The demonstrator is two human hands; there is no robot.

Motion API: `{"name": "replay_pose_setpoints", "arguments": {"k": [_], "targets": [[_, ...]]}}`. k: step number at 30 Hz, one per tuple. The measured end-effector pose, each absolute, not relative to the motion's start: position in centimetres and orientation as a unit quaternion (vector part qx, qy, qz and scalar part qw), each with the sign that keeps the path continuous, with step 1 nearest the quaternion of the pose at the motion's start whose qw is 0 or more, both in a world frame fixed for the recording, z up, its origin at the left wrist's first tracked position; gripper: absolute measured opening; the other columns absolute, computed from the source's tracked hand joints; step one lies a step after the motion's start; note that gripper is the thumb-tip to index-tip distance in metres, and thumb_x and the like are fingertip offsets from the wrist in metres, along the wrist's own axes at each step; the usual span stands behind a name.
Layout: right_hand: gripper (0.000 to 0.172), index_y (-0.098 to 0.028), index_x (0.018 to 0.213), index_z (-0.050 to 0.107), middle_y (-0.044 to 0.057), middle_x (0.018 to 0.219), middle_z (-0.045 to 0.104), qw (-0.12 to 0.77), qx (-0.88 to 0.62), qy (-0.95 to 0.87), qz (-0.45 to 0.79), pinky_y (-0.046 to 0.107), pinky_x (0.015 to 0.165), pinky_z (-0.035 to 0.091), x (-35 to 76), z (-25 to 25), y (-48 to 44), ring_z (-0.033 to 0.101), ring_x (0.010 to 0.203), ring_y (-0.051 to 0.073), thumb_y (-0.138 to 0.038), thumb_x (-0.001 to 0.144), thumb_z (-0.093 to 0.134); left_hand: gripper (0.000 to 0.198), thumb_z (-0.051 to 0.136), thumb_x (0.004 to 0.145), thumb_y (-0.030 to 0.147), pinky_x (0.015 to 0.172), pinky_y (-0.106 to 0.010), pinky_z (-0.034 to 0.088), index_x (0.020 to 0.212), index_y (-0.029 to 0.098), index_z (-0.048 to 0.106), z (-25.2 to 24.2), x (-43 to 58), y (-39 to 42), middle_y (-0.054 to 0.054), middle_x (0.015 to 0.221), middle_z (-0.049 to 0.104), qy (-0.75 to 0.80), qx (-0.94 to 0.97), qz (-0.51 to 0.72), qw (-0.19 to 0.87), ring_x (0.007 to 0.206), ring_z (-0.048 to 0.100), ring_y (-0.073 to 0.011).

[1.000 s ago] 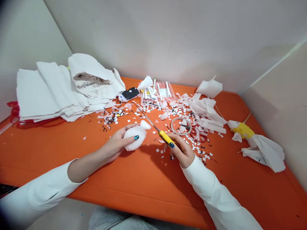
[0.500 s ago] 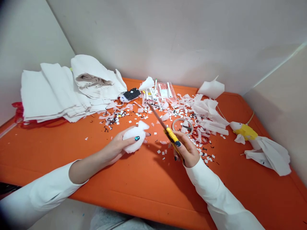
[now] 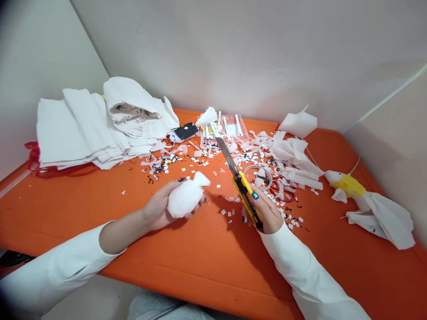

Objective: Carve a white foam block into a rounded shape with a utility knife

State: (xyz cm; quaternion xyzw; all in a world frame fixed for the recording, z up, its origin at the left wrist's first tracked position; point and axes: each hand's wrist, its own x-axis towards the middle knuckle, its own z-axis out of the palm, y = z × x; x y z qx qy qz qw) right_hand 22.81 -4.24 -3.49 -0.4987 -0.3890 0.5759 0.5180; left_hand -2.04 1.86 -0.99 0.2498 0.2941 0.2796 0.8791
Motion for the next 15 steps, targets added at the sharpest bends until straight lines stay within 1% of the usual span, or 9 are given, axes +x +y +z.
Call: {"name": "replay_pose_setpoints", "arguments": {"k": [3, 4, 6, 8, 9, 10, 12, 13, 15], "targets": [[0.040, -0.019, 0.110, 0.060, 0.003, 0.073, 0.059, 0.516, -0.485, -0.393, 0.587, 0.025, 0.037, 0.036, 22.85, -3.52, -4.20, 0.046, 0.044, 0.011, -0.050, 0.087, 0.052, 0.041, 0.054, 0.080, 0.042, 0.047, -0.020, 0.043, 0.099, 0.008, 0.066, -0.96, -2.27, 2.19, -0.012, 0.080, 0.068, 0.270, 0.218, 0.275, 0.896, 0.063, 0.061, -0.0150], [0.041, -0.019, 0.114, 0.059, 0.003, 0.076, 0.061, 0.518, -0.481, -0.396, 0.586, 0.025, 0.037, 0.036, 22.83, -3.56, -4.20, 0.047, 0.045, 0.011, -0.049, 0.086, 0.052, 0.041, 0.055, 0.080, 0.041, 0.049, -0.021, 0.044, 0.101, 0.008, 0.066, -0.99, -2.34, 2.25, -0.012, 0.082, 0.068, 0.267, 0.224, 0.284, 0.893, 0.065, 0.062, -0.0157], [0.047, -0.021, 0.124, 0.056, 0.005, 0.086, 0.063, 0.526, -0.482, -0.400, 0.575, 0.026, 0.039, 0.038, 22.79, -3.67, -4.23, 0.049, 0.048, 0.012, -0.047, 0.086, 0.054, 0.041, 0.058, 0.077, 0.038, 0.059, -0.025, 0.049, 0.106, 0.009, 0.064, -1.11, -2.41, 2.27, -0.013, 0.091, 0.069, 0.272, 0.253, 0.302, 0.878, 0.076, 0.064, -0.0188], [0.051, -0.022, 0.131, 0.054, 0.007, 0.094, 0.064, 0.526, -0.490, -0.416, 0.558, 0.026, 0.040, 0.039, 22.76, -3.77, -4.29, 0.051, 0.052, 0.013, -0.046, 0.086, 0.056, 0.047, 0.063, 0.073, 0.035, 0.065, -0.027, 0.051, 0.114, 0.012, 0.060, -1.29, -2.37, 2.14, -0.012, 0.099, 0.067, 0.295, 0.298, 0.312, 0.853, 0.084, 0.064, -0.0210], [0.052, -0.022, 0.132, 0.054, 0.008, 0.096, 0.065, 0.520, -0.492, -0.432, 0.549, 0.026, 0.041, 0.039, 22.75, -3.81, -4.34, 0.051, 0.053, 0.013, -0.046, 0.086, 0.056, 0.050, 0.066, 0.072, 0.034, 0.064, -0.026, 0.049, 0.117, 0.014, 0.058, -1.39, -2.31, 2.05, -0.011, 0.100, 0.067, 0.314, 0.329, 0.309, 0.835, 0.081, 0.064, -0.0199], [0.052, -0.023, 0.132, 0.054, 0.008, 0.096, 0.065, 0.510, -0.494, -0.452, 0.540, 0.026, 0.041, 0.039, 22.74, -3.82, -4.41, 0.050, 0.053, 0.013, -0.047, 0.086, 0.056, 0.053, 0.069, 0.071, 0.034, 0.059, -0.024, 0.047, 0.119, 0.016, 0.056, -1.50, -2.24, 1.94, -0.009, 0.097, 0.066, 0.337, 0.367, 0.305, 0.812, 0.075, 0.062, -0.0170], [0.051, -0.024, 0.132, 0.056, 0.009, 0.096, 0.067, 0.488, -0.495, -0.499, 0.517, 0.025, 0.043, 0.038, 22.69, -3.79, -4.58, 0.047, 0.053, 0.012, -0.048, 0.087, 0.057, 0.051, 0.073, 0.070, 0.034, 0.051, -0.019, 0.038, 0.116, 0.019, 0.055, -1.64, -2.07, 1.73, -0.003, 0.088, 0.063, 0.383, 0.448, 0.295, 0.752, 0.061, 0.053, -0.0101], [0.049, -0.025, 0.131, 0.057, 0.009, 0.096, 0.067, 0.478, -0.494, -0.522, 0.506, 0.025, 0.043, 0.038, 22.64, -3.75, -4.69, 0.047, 0.053, 0.012, -0.048, 0.087, 0.057, 0.048, 0.073, 0.070, 0.032, 0.049, -0.018, 0.036, 0.113, 0.020, 0.055, -1.66, -1.99, 1.66, -0.001, 0.085, 0.060, 0.402, 0.482, 0.292, 0.722, 0.058, 0.048, -0.0081], [0.045, -0.027, 0.129, 0.060, 0.009, 0.097, 0.068, 0.463, -0.488, -0.558, 0.485, 0.026, 0.045, 0.039, 22.51, -3.62, -4.92, 0.050, 0.056, 0.014, -0.046, 0.089, 0.056, 0.043, 0.071, 0.071, 0.029, 0.051, -0.018, 0.035, 0.110, 0.020, 0.054, -1.58, -1.89, 1.59, 0.001, 0.086, 0.057, 0.428, 0.525, 0.292, 0.675, 0.060, 0.044, -0.0074]]}}
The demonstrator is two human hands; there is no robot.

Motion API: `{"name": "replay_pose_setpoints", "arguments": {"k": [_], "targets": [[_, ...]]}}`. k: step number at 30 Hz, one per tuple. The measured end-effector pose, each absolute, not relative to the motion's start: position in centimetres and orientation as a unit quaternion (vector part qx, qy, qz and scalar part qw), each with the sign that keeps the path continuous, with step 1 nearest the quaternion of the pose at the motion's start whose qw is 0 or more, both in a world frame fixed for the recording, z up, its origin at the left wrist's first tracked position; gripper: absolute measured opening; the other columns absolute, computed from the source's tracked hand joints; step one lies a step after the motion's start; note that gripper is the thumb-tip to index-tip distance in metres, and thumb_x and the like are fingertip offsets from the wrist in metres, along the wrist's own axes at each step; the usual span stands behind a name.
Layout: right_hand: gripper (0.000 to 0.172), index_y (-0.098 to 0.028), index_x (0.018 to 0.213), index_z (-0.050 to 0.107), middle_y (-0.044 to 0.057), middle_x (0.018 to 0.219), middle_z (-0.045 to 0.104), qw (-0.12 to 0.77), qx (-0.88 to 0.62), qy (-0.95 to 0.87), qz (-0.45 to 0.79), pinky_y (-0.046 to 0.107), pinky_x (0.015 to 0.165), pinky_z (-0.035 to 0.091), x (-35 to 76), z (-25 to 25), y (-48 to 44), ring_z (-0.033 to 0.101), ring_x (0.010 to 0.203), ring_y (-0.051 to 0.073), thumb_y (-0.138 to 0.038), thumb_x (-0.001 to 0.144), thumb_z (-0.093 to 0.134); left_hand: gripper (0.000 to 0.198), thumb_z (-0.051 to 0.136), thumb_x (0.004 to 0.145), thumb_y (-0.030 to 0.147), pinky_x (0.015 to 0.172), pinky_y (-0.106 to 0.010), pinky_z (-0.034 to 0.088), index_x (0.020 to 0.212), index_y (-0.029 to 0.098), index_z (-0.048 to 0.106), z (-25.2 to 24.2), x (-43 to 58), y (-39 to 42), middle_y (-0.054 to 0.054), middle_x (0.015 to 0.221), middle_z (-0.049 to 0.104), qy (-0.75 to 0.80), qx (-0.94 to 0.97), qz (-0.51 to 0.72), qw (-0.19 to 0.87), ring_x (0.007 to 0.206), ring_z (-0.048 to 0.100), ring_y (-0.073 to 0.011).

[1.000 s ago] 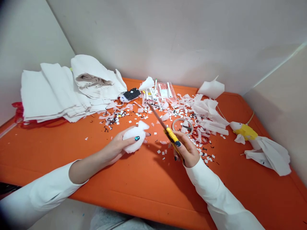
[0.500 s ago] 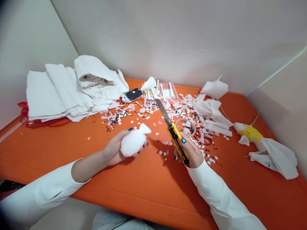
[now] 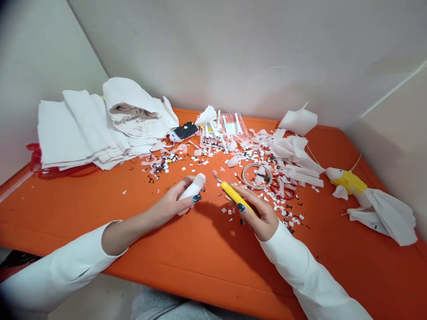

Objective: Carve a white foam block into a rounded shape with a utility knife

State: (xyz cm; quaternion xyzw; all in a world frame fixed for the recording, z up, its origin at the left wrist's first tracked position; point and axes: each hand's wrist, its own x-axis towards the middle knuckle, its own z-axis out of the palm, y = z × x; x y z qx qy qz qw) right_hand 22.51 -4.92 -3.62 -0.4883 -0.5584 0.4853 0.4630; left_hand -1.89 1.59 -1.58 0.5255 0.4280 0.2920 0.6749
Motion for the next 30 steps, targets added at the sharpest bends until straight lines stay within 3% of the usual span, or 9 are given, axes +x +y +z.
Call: {"name": "replay_pose_setpoints", "arguments": {"k": [4, 12, 18, 25, 30], "targets": [[0.042, -0.026, 0.126, 0.064, 0.011, 0.097, 0.069, 0.447, -0.477, -0.599, 0.462, 0.027, 0.048, 0.043, 22.3, -3.3, -5.2, 0.057, 0.062, 0.017, -0.046, 0.089, 0.056, 0.039, 0.068, 0.074, 0.025, 0.055, -0.018, 0.037, 0.110, 0.019, 0.054, -1.2, -1.9, 1.7, 0.001, 0.085, 0.056, 0.425, 0.563, 0.276, 0.653, 0.065, 0.046, -0.0094], [0.041, -0.023, 0.120, 0.068, 0.005, 0.075, 0.066, 0.443, -0.475, -0.577, 0.496, 0.025, 0.042, 0.042, 22.2, -3.4, -5.0, 0.044, 0.045, 0.010, -0.047, 0.089, 0.056, 0.039, 0.067, 0.075, 0.026, 0.052, -0.017, 0.038, 0.110, 0.020, 0.052, -1.1, -1.7, 1.6, -0.002, 0.093, 0.059, 0.395, 0.566, 0.270, 0.671, 0.062, 0.048, -0.0084], [0.039, -0.023, 0.118, 0.069, 0.007, 0.080, 0.068, 0.449, -0.474, -0.561, 0.509, 0.022, 0.038, 0.037, 22.3, -3.3, -5.0, 0.040, 0.042, 0.007, -0.045, 0.089, 0.056, 0.041, 0.065, 0.075, 0.027, 0.057, -0.019, 0.040, 0.111, 0.020, 0.048, -1.1, -1.7, 1.6, -0.001, 0.093, 0.057, 0.411, 0.573, 0.273, 0.655, 0.062, 0.046, -0.0081], [0.042, -0.023, 0.118, 0.069, 0.005, 0.074, 0.067, 0.447, -0.478, -0.519, 0.550, 0.022, 0.037, 0.034, 22.6, -3.4, -4.8, 0.040, 0.040, 0.006, -0.049, 0.087, 0.058, 0.049, 0.074, 0.068, 0.029, 0.070, -0.023, 0.043, 0.111, 0.018, 0.051, -1.1, -1.9, 1.6, -0.003, 0.093, 0.057, 0.411, 0.568, 0.307, 0.644, 0.081, 0.053, -0.0144], [0.043, -0.026, 0.127, 0.062, 0.006, 0.083, 0.068, 0.469, -0.453, -0.493, 0.575, 0.019, 0.036, 0.028, 23.1, -3.5, -4.4, 0.039, 0.039, 0.004, -0.045, 0.088, 0.059, 0.061, 0.081, 0.062, 0.040, 0.058, -0.021, 0.039, 0.110, 0.016, 0.052, -0.4, -2.2, 1.9, -0.005, 0.091, 0.061, 0.361, 0.507, 0.302, 0.722, 0.070, 0.051, -0.0113]]}}
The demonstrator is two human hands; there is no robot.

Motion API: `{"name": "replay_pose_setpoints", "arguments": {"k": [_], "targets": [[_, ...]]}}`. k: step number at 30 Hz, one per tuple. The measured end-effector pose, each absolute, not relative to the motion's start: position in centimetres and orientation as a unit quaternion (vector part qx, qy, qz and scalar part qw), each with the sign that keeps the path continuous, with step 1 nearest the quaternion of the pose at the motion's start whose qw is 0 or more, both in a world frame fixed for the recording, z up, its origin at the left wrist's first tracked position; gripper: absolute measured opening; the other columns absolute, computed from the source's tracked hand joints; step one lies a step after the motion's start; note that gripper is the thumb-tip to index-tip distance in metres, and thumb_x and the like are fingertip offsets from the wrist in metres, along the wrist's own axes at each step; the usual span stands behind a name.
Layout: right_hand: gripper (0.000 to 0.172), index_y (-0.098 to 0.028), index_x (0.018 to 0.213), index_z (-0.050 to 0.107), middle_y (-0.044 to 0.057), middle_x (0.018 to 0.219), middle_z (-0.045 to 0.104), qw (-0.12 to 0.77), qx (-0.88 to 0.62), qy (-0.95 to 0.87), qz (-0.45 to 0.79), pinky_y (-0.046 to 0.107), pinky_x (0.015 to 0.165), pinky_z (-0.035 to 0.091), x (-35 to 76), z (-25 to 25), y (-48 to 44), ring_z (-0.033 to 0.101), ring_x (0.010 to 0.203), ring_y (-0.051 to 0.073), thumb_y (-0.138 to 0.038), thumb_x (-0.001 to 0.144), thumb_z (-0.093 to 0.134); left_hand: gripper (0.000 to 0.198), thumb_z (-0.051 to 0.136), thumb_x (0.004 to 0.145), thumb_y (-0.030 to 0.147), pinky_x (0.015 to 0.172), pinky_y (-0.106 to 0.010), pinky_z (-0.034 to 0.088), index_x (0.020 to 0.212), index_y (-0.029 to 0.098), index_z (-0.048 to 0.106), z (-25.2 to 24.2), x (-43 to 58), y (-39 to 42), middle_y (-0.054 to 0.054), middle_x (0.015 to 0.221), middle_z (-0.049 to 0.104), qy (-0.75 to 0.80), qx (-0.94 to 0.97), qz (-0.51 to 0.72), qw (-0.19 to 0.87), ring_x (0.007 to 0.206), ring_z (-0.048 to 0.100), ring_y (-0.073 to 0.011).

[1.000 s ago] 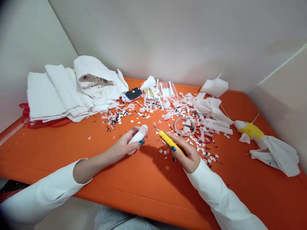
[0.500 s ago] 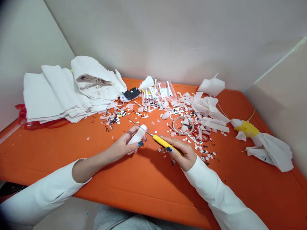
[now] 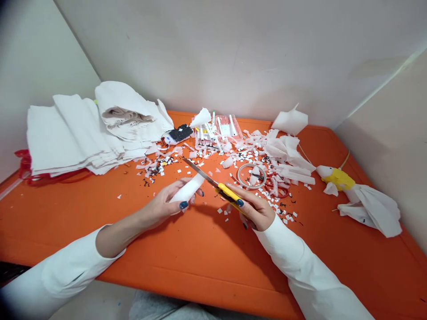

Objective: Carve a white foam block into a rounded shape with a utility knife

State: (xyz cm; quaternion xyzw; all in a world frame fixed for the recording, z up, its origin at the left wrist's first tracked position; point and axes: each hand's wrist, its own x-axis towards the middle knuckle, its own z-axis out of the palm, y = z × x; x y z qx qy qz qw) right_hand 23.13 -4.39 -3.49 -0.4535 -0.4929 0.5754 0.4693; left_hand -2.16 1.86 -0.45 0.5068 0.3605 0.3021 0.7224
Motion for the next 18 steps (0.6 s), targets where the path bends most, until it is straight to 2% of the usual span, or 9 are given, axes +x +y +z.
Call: {"name": "replay_pose_setpoints", "arguments": {"k": [2, 5, 7, 11, 18], "targets": [[0.046, -0.025, 0.130, 0.060, 0.006, 0.083, 0.069, 0.467, -0.446, -0.488, 0.588, 0.018, 0.035, 0.027, 23.2, -3.5, -4.3, 0.039, 0.038, 0.004, -0.045, 0.089, 0.058, 0.066, 0.081, 0.062, 0.042, 0.051, -0.020, 0.036, 0.115, 0.019, 0.049, -0.5, -2.2, 1.9, -0.006, 0.097, 0.061, 0.350, 0.463, 0.298, 0.758, 0.065, 0.050, -0.0091], [0.047, -0.026, 0.132, 0.058, 0.006, 0.082, 0.068, 0.470, -0.449, -0.488, 0.582, 0.017, 0.035, 0.029, 23.1, -3.6, -4.3, 0.042, 0.038, 0.003, -0.046, 0.090, 0.056, 0.068, 0.077, 0.069, 0.040, 0.041, -0.016, 0.022, 0.124, 0.027, 0.039, -0.9, -2.2, 1.8, -0.004, 0.102, 0.058, 0.345, 0.410, 0.253, 0.806, 0.056, 0.042, -0.0043], [0.047, -0.027, 0.134, 0.057, 0.006, 0.084, 0.068, 0.471, -0.457, -0.495, 0.570, 0.017, 0.035, 0.029, 23.0, -3.7, -4.4, 0.041, 0.038, 0.003, -0.046, 0.091, 0.055, 0.060, 0.076, 0.071, 0.037, 0.041, -0.015, 0.018, 0.119, 0.024, 0.042, -1.3, -2.2, 1.8, 0.000, 0.092, 0.055, 0.355, 0.407, 0.237, 0.807, 0.051, 0.035, -0.0017], [0.046, -0.025, 0.133, 0.059, 0.005, 0.080, 0.066, 0.465, -0.469, -0.512, 0.549, 0.018, 0.036, 0.030, 22.8, -3.8, -4.5, 0.040, 0.037, 0.003, -0.047, 0.092, 0.053, 0.047, 0.075, 0.070, 0.042, 0.043, -0.016, 0.020, 0.097, 0.017, 0.047, -1.8, -2.2, 2.0, 0.006, 0.072, 0.042, 0.377, 0.448, 0.241, 0.774, 0.048, 0.028, -0.0006], [0.047, -0.023, 0.133, 0.058, 0.004, 0.076, 0.063, 0.467, -0.474, -0.517, 0.538, 0.020, 0.038, 0.030, 21.2, -3.7, -4.5, 0.037, 0.041, 0.005, -0.048, 0.093, 0.051, 0.050, 0.060, 0.078, 0.060, 0.038, -0.016, 0.010, 0.104, 0.019, 0.047, -2.1, -2.5, 2.0, 0.009, 0.066, 0.033, 0.361, 0.480, 0.244, 0.762, 0.045, 0.016, -0.0025]]}}
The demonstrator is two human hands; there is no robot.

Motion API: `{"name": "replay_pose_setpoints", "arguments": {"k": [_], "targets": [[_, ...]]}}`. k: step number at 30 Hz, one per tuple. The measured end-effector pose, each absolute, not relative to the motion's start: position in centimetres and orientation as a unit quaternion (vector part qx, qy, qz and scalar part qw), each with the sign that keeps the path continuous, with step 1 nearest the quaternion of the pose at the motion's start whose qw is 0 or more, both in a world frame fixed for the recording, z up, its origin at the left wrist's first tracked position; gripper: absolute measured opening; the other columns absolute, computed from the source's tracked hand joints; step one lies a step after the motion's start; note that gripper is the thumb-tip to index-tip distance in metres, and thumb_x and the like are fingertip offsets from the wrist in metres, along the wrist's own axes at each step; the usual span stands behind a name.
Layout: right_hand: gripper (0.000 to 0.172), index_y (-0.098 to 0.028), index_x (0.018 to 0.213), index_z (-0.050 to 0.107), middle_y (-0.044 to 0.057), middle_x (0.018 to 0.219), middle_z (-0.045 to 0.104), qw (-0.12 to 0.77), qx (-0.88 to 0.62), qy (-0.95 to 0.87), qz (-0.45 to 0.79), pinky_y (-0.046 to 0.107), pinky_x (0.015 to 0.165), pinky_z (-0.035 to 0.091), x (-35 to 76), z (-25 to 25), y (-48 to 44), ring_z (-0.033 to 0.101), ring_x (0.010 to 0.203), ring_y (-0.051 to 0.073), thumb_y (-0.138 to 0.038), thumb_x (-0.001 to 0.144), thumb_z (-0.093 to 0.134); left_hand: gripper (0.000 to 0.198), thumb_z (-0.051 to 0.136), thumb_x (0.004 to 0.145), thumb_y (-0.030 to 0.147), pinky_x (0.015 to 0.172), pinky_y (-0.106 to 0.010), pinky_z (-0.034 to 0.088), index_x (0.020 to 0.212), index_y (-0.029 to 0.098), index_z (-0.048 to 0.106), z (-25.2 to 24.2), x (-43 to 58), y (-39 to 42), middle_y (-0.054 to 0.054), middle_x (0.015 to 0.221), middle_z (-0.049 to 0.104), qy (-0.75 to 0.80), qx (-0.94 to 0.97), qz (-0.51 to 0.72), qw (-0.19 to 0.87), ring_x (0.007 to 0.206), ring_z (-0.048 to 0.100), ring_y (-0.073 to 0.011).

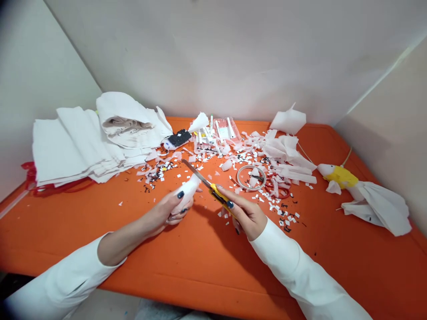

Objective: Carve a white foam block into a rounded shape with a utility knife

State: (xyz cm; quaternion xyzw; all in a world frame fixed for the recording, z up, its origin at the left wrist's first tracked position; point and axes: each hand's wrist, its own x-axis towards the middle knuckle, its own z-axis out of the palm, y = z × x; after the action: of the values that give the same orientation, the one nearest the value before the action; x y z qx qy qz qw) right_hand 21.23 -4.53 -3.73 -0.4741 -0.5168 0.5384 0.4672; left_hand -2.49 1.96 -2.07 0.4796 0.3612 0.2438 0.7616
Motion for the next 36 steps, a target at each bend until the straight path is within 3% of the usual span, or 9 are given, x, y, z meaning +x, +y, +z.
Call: {"name": "replay_pose_setpoints", "arguments": {"k": [5, 10, 16, 18, 21, 24, 28, 33, 36], "targets": [[0.046, -0.025, 0.132, 0.059, 0.002, 0.074, 0.060, 0.474, -0.464, -0.488, 0.567, 0.018, 0.036, 0.027, 21.6, -3.7, -4.5, 0.036, 0.038, 0.003, -0.048, 0.092, 0.052, 0.039, 0.052, 0.086, 0.055, 0.037, -0.015, 0.014, 0.103, 0.020, 0.049, -2.7, -2.9, 2.7, 0.009, 0.062, 0.030, 0.369, 0.533, 0.284, 0.706, 0.044, 0.015, -0.0037], [0.047, -0.024, 0.131, 0.060, 0.003, 0.074, 0.061, 0.468, -0.466, -0.470, 0.585, 0.018, 0.034, 0.025, 22.1, -3.7, -4.7, 0.035, 0.037, 0.002, -0.049, 0.091, 0.054, 0.040, 0.047, 0.086, 0.056, 0.038, -0.016, 0.013, 0.104, 0.021, 0.048, -3.0, -2.9, 2.8, 0.009, 0.064, 0.029, 0.372, 0.539, 0.282, 0.701, 0.045, 0.013, -0.0044], [0.047, -0.024, 0.128, 0.062, 0.003, 0.074, 0.061, 0.454, -0.480, -0.478, 0.580, 0.018, 0.036, 0.026, 21.6, -3.3, -4.6, 0.036, 0.038, 0.003, -0.050, 0.090, 0.054, 0.038, 0.051, 0.086, 0.054, 0.052, -0.020, 0.032, 0.099, 0.018, 0.050, -3.0, -2.6, 2.3, 0.003, 0.077, 0.044, 0.406, 0.666, 0.219, 0.587, 0.062, 0.038, -0.0090], [0.048, -0.023, 0.129, 0.062, 0.003, 0.073, 0.061, 0.453, -0.485, -0.476, 0.577, 0.019, 0.036, 0.026, 21.7, -3.2, -4.6, 0.034, 0.038, 0.003, -0.050, 0.090, 0.054, 0.037, 0.051, 0.087, 0.053, 0.056, -0.021, 0.033, 0.098, 0.018, 0.050, -2.8, -2.6, 2.4, 0.002, 0.079, 0.045, 0.426, 0.676, 0.225, 0.557, 0.066, 0.040, -0.0104], [0.050, -0.022, 0.129, 0.061, 0.003, 0.074, 0.060, 0.454, -0.484, -0.468, 0.584, 0.019, 0.036, 0.024, 22.0, -3.1, -4.6, 0.034, 0.038, 0.003, -0.050, 0.089, 0.056, 0.040, 0.055, 0.083, 0.056, 0.052, -0.021, 0.030, 0.099, 0.019, 0.050, -2.4, -2.5, 2.4, 0.004, 0.073, 0.042, 0.439, 0.643, 0.244, 0.578, 0.060, 0.036, -0.0092], [0.052, -0.023, 0.130, 0.060, 0.004, 0.077, 0.061, 0.454, -0.471, -0.462, 0.599, 0.018, 0.036, 0.024, 22.4, -3.3, -4.7, 0.037, 0.038, 0.003, -0.052, 0.087, 0.058, 0.060, 0.069, 0.071, 0.057, 0.047, -0.020, 0.028, 0.113, 0.020, 0.047, -2.1, -2.4, 2.3, 0.005, 0.073, 0.044, 0.440, 0.579, 0.256, 0.637, 0.054, 0.035, -0.0075], [0.056, -0.025, 0.139, 0.049, 0.005, 0.083, 0.063, 0.479, -0.451, -0.450, 0.604, 0.020, 0.036, 0.026, 22.6, -3.7, -4.5, 0.040, 0.041, 0.005, -0.048, 0.089, 0.056, 0.065, 0.052, 0.077, 0.070, 0.047, -0.021, 0.033, 0.119, 0.019, 0.051, -2.3, -2.3, 2.4, 0.001, 0.076, 0.052, 0.446, 0.447, 0.316, 0.708, 0.053, 0.042, -0.0086], [0.062, -0.029, 0.148, 0.033, 0.006, 0.092, 0.060, 0.511, -0.456, -0.412, 0.601, 0.021, 0.036, 0.031, 22.7, -3.5, -4.1, 0.044, 0.048, 0.009, -0.039, 0.090, 0.050, 0.045, 0.073, 0.073, 0.047, 0.075, -0.022, 0.046, 0.104, 0.019, 0.057, -3.1, -2.0, 3.0, -0.004, 0.098, 0.061, 0.423, 0.448, 0.406, 0.675, 0.088, 0.058, -0.0139], [0.065, -0.029, 0.149, 0.030, 0.006, 0.093, 0.058, 0.498, -0.459, -0.419, 0.605, 0.021, 0.035, 0.033, 22.6, -3.4, -4.1, 0.045, 0.051, 0.011, -0.039, 0.089, 0.051, 0.047, 0.076, 0.071, 0.033, 0.085, -0.027, 0.047, 0.109, 0.021, 0.051, -3.3, -2.0, 3.2, -0.005, 0.108, 0.061, 0.414, 0.524, 0.393, 0.632, 0.097, 0.060, -0.0158]]}}
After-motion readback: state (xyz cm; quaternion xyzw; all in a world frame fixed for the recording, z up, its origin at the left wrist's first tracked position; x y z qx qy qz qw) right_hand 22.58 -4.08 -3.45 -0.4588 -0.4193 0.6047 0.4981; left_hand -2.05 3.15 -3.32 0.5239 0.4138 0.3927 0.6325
